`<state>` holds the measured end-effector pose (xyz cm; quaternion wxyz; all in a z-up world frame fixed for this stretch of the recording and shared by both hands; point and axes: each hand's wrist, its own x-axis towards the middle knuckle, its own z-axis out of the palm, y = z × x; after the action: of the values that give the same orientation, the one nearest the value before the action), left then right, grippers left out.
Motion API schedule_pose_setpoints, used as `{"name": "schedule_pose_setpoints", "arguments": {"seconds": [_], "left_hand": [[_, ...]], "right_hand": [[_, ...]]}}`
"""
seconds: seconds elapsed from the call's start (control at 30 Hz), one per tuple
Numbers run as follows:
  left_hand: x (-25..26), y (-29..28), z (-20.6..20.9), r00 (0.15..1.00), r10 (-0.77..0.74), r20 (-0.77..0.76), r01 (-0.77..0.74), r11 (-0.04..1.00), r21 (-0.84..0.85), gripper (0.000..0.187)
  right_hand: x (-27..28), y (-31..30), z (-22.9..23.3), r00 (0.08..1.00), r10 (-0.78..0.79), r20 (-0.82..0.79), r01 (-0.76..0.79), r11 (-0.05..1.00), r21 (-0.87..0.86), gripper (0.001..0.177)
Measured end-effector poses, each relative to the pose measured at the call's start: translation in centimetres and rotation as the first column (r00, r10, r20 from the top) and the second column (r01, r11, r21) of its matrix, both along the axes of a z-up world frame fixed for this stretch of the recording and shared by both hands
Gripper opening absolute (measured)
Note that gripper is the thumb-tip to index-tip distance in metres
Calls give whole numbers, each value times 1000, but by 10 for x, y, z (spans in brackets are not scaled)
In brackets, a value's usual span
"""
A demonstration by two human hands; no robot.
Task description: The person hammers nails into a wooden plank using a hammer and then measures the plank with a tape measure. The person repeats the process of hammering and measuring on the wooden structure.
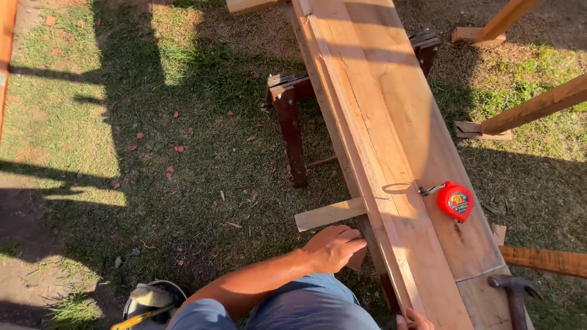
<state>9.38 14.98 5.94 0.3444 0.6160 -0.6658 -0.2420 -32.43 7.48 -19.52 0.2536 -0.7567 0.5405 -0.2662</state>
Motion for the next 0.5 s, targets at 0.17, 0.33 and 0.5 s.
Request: {"name": "schedule_pose_setpoints", "arguments": {"seconds": [0.17,0.33,0.5], "left_hand": [[4,104,-33,973,131,192,-148,986,76,22],[39,187,-40,932,240,271,-306,922,236,38],[84,196,-50,938,297,176,-345,815,466,31]], "right_hand": [[104,40,154,974,70,-215,-22,975,219,28],[178,57,197,906,310,-290,-161,883,440,29],[249,71,210,861,473,-190,-366,832,417,28]]}}
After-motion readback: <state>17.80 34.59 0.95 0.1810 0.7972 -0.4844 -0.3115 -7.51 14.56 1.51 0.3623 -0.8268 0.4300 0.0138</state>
